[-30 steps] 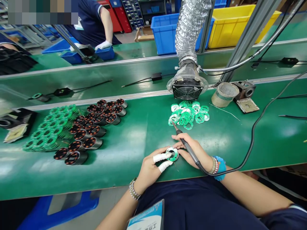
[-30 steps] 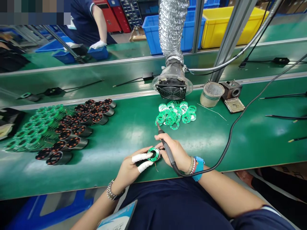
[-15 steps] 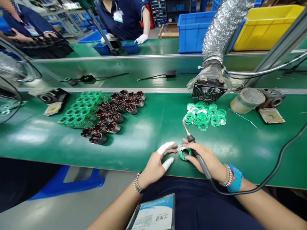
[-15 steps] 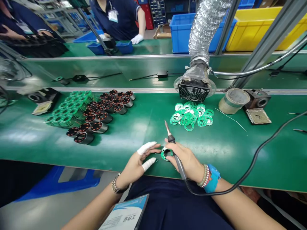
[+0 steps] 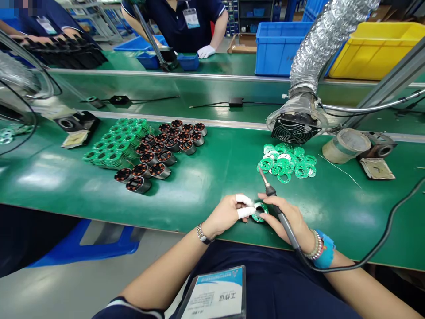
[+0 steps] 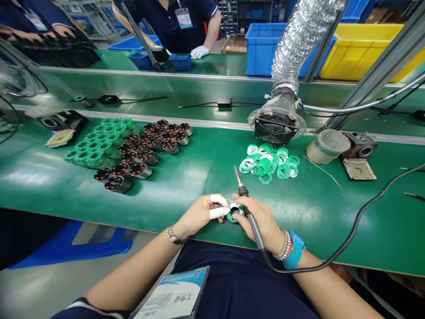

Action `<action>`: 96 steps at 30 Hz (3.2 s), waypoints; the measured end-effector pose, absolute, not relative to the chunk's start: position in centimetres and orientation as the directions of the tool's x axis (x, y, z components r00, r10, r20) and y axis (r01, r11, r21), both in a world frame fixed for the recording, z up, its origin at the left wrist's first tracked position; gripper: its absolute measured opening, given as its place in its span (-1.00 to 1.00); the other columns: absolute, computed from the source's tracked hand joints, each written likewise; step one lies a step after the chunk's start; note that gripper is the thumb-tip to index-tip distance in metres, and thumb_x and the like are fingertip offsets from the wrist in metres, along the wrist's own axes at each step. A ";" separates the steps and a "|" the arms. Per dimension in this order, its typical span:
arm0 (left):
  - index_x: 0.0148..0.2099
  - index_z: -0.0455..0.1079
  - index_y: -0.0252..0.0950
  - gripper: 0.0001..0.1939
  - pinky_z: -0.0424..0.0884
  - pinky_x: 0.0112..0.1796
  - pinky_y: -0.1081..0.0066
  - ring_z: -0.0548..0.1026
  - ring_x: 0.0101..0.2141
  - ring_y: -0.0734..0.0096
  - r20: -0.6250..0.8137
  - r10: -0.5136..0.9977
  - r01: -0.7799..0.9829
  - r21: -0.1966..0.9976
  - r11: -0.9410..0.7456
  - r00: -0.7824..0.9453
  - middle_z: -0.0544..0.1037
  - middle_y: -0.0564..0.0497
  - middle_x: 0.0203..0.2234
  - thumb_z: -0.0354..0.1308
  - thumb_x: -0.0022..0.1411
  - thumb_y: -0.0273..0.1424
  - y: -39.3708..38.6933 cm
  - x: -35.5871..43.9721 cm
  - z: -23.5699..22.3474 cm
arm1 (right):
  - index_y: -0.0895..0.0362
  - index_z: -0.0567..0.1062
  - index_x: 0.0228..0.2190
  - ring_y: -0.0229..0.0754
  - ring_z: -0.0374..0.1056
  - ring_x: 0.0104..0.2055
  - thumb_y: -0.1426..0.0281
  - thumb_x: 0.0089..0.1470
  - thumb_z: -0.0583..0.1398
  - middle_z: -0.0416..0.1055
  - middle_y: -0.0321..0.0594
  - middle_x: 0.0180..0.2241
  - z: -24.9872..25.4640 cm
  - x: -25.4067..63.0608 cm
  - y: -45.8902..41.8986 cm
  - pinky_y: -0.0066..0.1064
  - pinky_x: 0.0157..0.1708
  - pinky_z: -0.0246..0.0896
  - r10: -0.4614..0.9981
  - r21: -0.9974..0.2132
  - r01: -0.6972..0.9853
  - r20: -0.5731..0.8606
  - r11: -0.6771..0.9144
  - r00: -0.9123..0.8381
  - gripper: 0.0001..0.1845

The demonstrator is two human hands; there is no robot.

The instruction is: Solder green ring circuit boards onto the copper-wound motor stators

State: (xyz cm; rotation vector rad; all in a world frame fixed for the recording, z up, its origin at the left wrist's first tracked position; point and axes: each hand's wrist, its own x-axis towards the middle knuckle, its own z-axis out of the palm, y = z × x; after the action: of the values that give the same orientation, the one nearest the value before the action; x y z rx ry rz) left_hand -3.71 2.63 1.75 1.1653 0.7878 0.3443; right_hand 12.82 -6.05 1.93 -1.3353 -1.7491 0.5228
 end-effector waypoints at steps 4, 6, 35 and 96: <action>-0.45 0.32 -0.38 -0.74 0.35 -0.52 0.50 0.33 -0.57 0.57 -0.344 0.630 0.157 0.930 0.334 0.697 0.36 0.08 -0.57 0.27 -0.08 -0.29 2.6 -3.9 1.9 | 0.08 0.33 -0.22 -0.21 0.31 -0.31 0.54 0.05 0.12 0.37 -0.22 -0.36 2.6 12.1 -5.1 -0.37 -0.29 0.27 0.930 -0.746 0.585 0.365 0.319 -0.041 -0.78; -0.45 0.32 -0.37 -0.75 0.35 -0.51 0.49 0.33 -0.56 0.55 -0.329 0.639 0.166 0.938 0.304 0.695 0.34 0.09 -0.59 0.25 -0.05 -0.30 2.4 -4.0 1.9 | 0.08 0.32 -0.22 -0.21 0.27 -0.34 0.56 0.04 0.11 0.34 -0.25 -0.40 2.9 11.9 -4.7 -0.37 -0.32 0.24 0.928 -0.745 0.576 0.367 0.336 -0.067 -0.76; -0.37 0.27 -0.34 -0.82 0.27 -0.25 0.39 0.37 -0.38 0.46 -0.249 0.577 0.068 0.946 0.317 0.778 0.36 0.05 -0.46 0.14 0.11 -0.32 2.3 -5.7 1.0 | 0.11 0.44 -0.15 -0.18 0.38 -0.35 0.56 0.00 0.17 0.45 -0.19 -0.40 5.2 14.1 -8.7 -0.33 -0.34 0.33 0.912 -0.769 0.519 0.406 0.373 -0.054 -0.68; -0.40 0.26 -0.33 -0.86 0.28 -0.33 0.43 0.37 -0.43 0.46 -0.243 0.642 0.153 0.969 0.194 0.727 0.37 0.05 -0.51 0.09 0.13 -0.36 1.6 -5.3 1.3 | 0.11 0.40 -0.14 -0.19 0.39 -0.31 0.57 0.04 0.14 0.47 -0.18 -0.39 5.7 14.6 -8.1 -0.34 -0.30 0.35 0.897 -0.711 0.561 0.417 0.424 -0.149 -0.69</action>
State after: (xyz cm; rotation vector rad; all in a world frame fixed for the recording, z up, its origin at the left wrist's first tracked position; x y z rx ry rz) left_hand -5.33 1.64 1.27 1.3594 0.7257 0.3887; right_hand 14.56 -8.08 5.70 -1.2485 -1.8316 0.4997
